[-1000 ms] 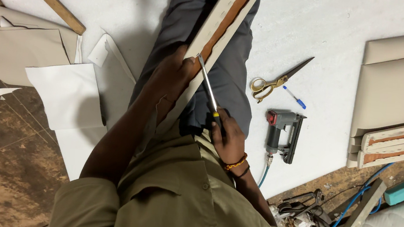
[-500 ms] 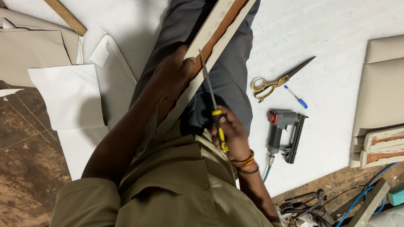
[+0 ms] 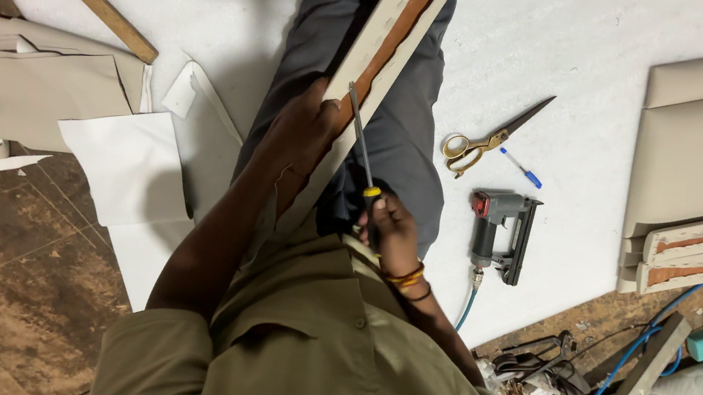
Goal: The person sits on the floor and upholsters a long wooden furniture frame, pressing fabric over the frame edge and driving staples with a pneumatic nail gun. They use a screwdriver to tuck fabric at the edge, then trim excess fabric with scissors and press the covered strip by hand.
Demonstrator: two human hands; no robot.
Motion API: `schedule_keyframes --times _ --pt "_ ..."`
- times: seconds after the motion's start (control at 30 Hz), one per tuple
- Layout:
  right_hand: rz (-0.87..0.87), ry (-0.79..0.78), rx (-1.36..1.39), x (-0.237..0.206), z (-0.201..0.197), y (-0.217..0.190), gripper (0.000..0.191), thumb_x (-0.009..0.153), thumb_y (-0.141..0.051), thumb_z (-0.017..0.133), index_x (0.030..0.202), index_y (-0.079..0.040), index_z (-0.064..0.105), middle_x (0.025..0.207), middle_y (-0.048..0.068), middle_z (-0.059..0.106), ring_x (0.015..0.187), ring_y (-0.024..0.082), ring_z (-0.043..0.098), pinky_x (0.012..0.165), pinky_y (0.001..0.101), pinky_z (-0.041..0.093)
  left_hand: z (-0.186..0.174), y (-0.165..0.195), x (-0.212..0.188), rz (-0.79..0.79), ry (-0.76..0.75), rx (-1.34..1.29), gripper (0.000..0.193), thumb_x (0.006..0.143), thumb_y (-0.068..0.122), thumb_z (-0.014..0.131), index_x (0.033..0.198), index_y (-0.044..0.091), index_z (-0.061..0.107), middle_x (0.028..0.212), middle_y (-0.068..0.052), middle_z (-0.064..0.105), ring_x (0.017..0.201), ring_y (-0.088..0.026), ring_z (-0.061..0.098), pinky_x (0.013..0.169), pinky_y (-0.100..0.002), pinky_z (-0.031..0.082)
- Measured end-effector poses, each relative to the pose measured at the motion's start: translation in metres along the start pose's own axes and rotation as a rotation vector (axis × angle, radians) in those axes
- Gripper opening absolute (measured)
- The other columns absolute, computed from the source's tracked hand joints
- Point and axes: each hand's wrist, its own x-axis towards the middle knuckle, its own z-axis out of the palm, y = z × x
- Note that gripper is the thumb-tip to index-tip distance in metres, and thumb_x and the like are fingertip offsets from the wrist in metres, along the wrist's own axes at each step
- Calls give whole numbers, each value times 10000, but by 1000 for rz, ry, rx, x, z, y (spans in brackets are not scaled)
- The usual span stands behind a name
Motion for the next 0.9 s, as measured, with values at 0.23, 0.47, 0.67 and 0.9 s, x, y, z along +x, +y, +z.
schedule_keyframes --times 0.23,0.47,0.67,0.9 --pt "316 -341 805 -4 -11 -23 459 1089 -419 425 1251 -16 573 747 20 498 534 119 439 486 263 387 -15 27 -5 -165 -77 -38 373 973 251 483 1253 8 522 1007 -293 695 920 -442 699 841 -524 504" --pt "-206 287 115 1 -29 -49 242 1090 -219 535 1128 18 564 885 116 648 652 181 618 586 321 525 -23 36 -10 -96 -119 -87 566 998 281 540 1497 29 447 1388 -287 598 1286 -379 582 1065 -422 430" --pt "-255 661 -322 86 -89 -79 281 903 -98 680 1138 -41 537 849 99 643 559 149 579 439 284 441 -34 14 -13 269 -317 -238 786 1023 337 680 1609 -3 280 1656 -204 385 1542 -261 372 1241 -342 275" --pt "-616 915 -1104 172 -89 -91 363 863 -112 776 1158 -30 581 1055 209 648 977 388 624 854 468 512 -18 6 -35 226 -279 -496 984 930 259 764 1656 14 147 1714 -178 265 1560 -219 257 1249 -330 207"
